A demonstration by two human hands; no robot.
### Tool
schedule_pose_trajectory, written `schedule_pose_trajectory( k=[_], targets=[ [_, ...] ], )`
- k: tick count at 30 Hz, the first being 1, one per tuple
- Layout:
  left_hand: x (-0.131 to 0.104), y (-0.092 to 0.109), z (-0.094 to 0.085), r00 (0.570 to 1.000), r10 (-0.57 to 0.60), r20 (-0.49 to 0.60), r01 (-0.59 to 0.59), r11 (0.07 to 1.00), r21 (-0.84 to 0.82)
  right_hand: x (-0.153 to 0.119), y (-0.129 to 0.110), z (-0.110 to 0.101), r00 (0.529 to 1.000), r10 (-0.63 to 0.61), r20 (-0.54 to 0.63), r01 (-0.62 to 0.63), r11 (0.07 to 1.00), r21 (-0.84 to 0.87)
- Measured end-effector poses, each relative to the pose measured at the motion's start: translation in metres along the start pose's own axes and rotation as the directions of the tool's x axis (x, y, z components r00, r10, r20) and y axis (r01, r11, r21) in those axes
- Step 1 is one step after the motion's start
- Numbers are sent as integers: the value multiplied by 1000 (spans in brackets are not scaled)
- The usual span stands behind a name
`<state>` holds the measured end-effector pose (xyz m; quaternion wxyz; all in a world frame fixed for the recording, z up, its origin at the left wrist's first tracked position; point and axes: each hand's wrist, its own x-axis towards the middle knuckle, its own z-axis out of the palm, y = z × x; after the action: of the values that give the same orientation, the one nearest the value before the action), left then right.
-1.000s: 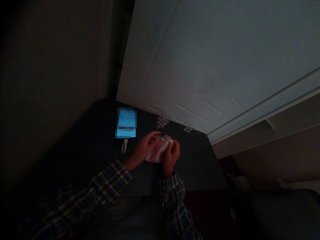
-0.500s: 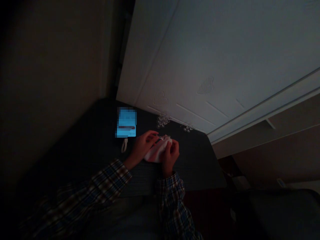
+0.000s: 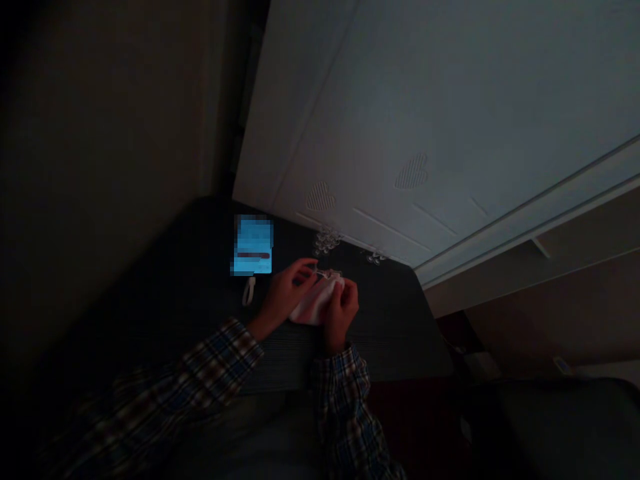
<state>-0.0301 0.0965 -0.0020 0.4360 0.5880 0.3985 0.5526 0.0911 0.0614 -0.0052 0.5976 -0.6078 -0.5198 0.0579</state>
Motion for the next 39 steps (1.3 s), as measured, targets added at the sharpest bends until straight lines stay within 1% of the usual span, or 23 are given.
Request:
schedule_pose_trajectory(
  k=[3,7,12,16,21,24,29,33,39],
  targets=[
    [0,-1,0,999,-4,42,4,1000,7,1,2,0,1000,10,-23,-10,1000,10],
    [1,-2,0,999,-43,31,44,999,-18,1,2,0,999,20,-28,-19,999,27],
    [2,-1,0,996,-90,2,90,995,-41,-2,-1,-1,1000,-2,13,1,1000,17],
    [1,3,-1,997,-79,-23,79,997,-6,-3,-2,-1,999,-19,41,20,999,-26],
    [1,4,-2,998,-59,-9,59,998,35,-4,-5,-2,998,-29,55,32,998,-49],
    [1,1,-1,998,-58,14,57,997,42,-3,-8,-1,998,-42,36,44,998,-51],
    [2,-4,1,992,-107,68,101,991,86,-1,-7,-1,998,-64,28,66,995,-70],
    [1,-7,2,992,-80,101,69,992,106,-1,-3,-2,998,-58,31,60,996,-71],
    [1,-10,1,997,-44,70,34,990,135,0,1,-2,996,-53,75,57,997,-53]
  ],
)
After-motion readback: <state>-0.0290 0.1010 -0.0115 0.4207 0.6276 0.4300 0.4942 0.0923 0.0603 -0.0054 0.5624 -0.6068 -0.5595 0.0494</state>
